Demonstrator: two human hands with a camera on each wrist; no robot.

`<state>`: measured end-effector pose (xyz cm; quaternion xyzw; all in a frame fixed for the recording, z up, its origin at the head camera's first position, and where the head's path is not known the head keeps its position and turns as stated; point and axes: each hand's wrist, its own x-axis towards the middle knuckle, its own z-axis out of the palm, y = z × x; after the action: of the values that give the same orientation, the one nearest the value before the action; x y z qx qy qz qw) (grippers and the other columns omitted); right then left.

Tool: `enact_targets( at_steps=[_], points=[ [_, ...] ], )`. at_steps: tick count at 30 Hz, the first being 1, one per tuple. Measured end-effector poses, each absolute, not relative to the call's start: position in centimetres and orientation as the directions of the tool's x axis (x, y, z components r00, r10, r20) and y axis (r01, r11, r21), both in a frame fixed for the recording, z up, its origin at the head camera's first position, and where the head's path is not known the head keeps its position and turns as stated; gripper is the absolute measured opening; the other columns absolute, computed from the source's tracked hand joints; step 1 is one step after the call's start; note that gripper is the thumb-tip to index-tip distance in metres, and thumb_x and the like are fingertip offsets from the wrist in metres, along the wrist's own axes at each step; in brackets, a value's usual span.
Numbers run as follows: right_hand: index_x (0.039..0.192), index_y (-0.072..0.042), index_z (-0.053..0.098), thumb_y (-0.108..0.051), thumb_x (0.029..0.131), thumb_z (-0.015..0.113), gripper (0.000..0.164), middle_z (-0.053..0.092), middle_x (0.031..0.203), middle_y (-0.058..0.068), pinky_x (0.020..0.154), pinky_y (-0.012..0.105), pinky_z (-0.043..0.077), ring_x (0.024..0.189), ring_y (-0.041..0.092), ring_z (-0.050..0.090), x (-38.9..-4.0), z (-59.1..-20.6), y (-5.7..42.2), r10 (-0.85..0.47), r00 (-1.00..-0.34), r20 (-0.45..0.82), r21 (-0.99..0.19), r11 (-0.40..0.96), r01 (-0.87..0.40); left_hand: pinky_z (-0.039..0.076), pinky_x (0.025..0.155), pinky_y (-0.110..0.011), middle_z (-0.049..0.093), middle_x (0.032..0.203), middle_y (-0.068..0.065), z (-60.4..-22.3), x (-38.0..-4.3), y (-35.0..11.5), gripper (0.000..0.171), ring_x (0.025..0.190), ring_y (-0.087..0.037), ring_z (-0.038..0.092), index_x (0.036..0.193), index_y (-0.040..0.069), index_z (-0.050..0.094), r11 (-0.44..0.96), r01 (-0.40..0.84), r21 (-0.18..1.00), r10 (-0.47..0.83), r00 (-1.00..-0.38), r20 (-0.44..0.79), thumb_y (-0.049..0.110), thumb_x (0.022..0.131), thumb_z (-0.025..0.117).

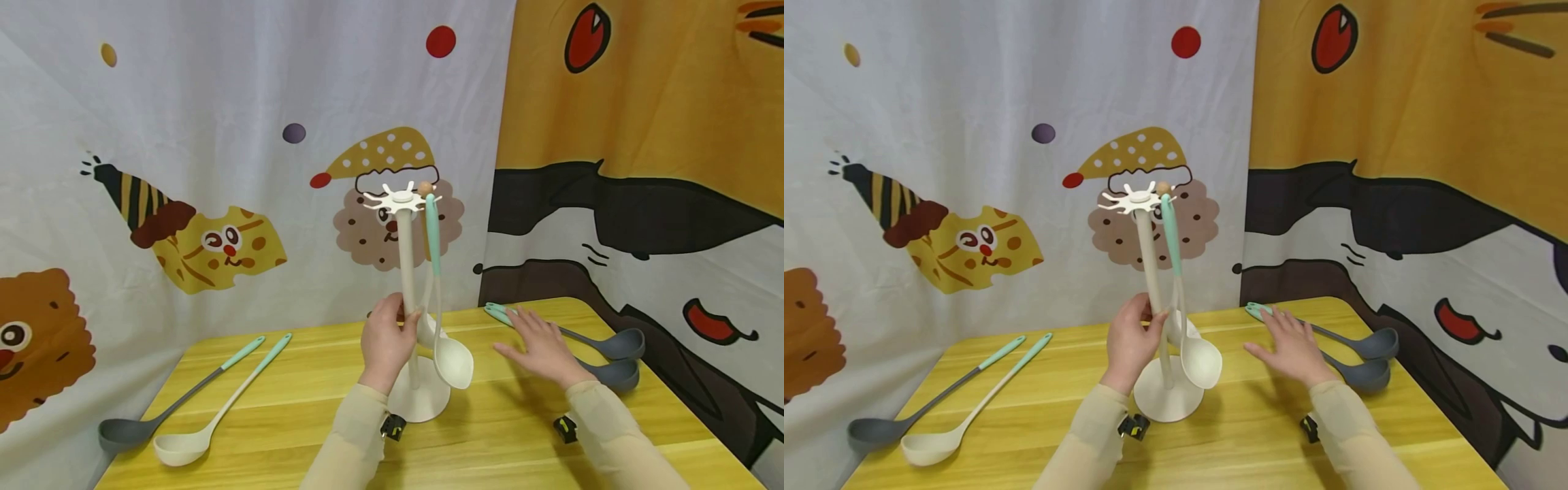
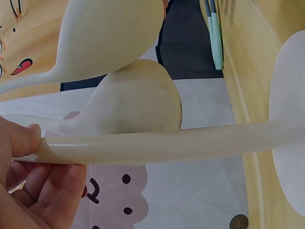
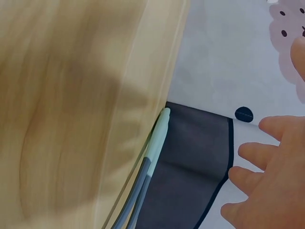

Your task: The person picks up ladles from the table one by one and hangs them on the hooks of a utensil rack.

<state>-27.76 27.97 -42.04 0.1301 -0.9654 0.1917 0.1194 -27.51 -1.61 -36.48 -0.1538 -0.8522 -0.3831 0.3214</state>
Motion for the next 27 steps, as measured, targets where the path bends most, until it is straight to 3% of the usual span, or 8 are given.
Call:
enact_targets(
  at_steps=[27],
  points=[
    [0.145, 0.008, 0.039, -0.059, 0.09, 0.063, 0.091, 0.034, 0.147, 0.037, 0.104, 0.073, 0.016, 0.136, 0.056, 0.025, -28.5, -43.7, 31.4, -0.158, -0.963, 0.217, -0.295, 0.93, -0.218, 0.056, 0.063, -0.026, 0.062, 0.087, -0.004, -36.6, -27.5, -1.6, 0.019, 0.077, -0.018, 0.064, 0.102, 0.008, 0.066, 0.652, 0.515, 0.556, 0.021, -0.745, 0.666, 0.02, 0.09, 0.075]
  ],
)
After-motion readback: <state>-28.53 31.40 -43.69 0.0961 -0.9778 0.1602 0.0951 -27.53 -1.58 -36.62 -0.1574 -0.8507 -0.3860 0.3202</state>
